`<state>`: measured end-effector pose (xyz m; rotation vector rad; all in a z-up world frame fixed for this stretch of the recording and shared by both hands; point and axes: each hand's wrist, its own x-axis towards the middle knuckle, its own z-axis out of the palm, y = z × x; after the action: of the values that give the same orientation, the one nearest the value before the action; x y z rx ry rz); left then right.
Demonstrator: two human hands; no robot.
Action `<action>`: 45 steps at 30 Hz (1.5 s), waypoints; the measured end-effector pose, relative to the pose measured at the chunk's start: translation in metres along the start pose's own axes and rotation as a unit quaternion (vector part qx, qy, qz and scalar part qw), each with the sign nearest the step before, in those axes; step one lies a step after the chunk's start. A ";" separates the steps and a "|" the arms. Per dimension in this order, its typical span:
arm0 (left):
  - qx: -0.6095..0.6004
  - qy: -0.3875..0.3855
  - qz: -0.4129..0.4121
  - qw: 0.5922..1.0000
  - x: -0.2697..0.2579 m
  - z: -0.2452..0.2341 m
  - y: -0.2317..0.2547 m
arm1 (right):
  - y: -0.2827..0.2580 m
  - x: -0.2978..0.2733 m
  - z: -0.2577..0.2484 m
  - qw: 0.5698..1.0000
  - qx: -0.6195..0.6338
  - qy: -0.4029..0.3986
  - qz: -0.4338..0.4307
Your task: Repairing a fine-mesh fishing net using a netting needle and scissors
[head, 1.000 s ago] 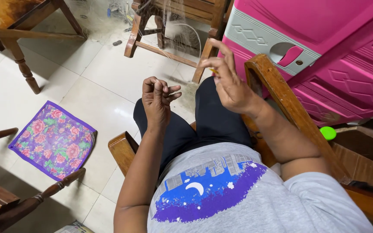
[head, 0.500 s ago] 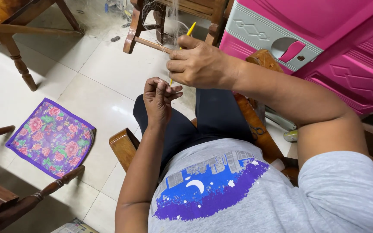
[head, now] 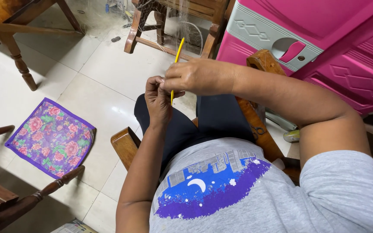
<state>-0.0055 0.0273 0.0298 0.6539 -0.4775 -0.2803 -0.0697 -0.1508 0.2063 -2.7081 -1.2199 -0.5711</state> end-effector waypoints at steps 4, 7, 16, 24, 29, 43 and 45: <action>0.008 0.001 0.030 1.000 0.015 -0.054 -0.040 | -0.016 0.010 0.004 0.999 0.038 -0.025 0.001; 0.005 -0.006 0.028 1.000 0.014 -0.046 -0.035 | -0.021 0.014 0.021 0.999 -0.027 0.028 -0.018; -0.006 0.029 -0.043 0.999 0.006 -0.037 -0.014 | -0.039 0.081 -0.055 0.887 0.434 0.152 0.035; 0.005 0.007 -0.086 0.996 -0.006 -0.012 0.025 | -0.030 0.106 -0.095 0.904 0.353 0.176 0.164; -0.003 0.017 -0.097 0.995 -0.016 -0.013 0.028 | -0.024 0.100 -0.079 0.913 0.323 0.166 0.185; -0.001 0.010 -0.100 0.995 -0.014 -0.024 0.023 | -0.016 0.096 -0.078 0.875 0.405 0.179 0.195; -0.011 -0.003 -0.089 0.996 -0.013 -0.021 0.027 | -0.017 0.098 -0.078 0.872 0.403 0.174 0.218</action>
<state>-0.0031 0.0640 0.0278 0.6746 -0.4225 -0.4556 -0.0456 -0.0915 0.3149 -1.9417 -0.5309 -0.3480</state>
